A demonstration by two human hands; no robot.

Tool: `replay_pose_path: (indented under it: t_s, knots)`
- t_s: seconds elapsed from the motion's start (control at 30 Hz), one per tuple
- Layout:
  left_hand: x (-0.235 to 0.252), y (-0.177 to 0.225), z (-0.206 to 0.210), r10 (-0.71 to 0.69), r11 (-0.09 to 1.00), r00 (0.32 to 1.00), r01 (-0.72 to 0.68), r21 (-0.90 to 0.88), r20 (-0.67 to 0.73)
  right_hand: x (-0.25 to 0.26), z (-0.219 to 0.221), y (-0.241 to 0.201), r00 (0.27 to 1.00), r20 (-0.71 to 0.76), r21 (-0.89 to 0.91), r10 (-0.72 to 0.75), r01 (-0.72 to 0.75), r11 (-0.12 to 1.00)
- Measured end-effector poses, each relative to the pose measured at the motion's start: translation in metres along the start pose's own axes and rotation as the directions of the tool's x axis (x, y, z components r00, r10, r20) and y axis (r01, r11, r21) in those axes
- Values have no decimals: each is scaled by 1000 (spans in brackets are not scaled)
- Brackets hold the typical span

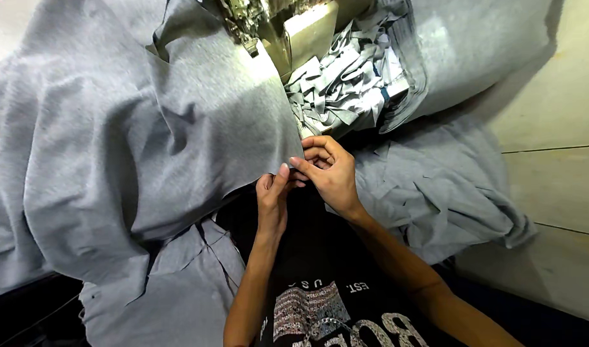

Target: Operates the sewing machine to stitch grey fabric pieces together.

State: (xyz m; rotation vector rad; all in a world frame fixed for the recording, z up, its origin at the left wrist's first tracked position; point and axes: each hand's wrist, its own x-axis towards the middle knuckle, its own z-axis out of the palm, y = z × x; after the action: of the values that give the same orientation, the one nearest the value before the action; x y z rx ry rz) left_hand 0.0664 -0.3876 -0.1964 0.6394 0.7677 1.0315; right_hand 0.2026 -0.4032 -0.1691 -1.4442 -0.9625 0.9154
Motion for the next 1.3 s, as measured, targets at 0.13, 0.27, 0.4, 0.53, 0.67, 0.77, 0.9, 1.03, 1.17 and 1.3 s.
replay_pose_path:
  t_s: [0.13,0.27,0.4,0.53,0.67,0.77,0.9,1.03,1.17,1.3]
  knots:
    - [8,0,14,32,999,990,-33,-8,-137,2,-5,1,1000,6,20,-12,11,1000]
    - [11,-6,16,54,998,975,-50,28,-217,5,-8,4,998,5,-28,-66,66,997]
    - [16,-16,16,96,995,956,-81,64,-276,13,-12,9,997,35,-75,-69,72,995]
    - [17,-22,13,110,984,970,-75,160,-218,32,-41,0,974,217,-154,-69,104,983]
    - [23,-53,-17,-53,887,995,7,463,87,80,-87,-22,957,108,-444,-268,288,848]
    - [31,-74,-37,-232,733,959,61,677,165,129,-110,-33,887,159,-666,-433,420,617]
    - [40,-68,-43,-307,719,938,115,686,164,174,-118,-34,789,449,-655,-419,610,445]
    - [44,-67,-50,-328,749,923,125,650,200,197,-137,-66,767,442,-607,-465,637,475]
    - [45,-67,-52,-328,749,917,108,654,225,212,-154,-101,818,393,-579,-421,576,578]
    - [46,-68,-52,-325,764,913,100,638,246,223,-155,-109,791,413,-433,-452,607,666]
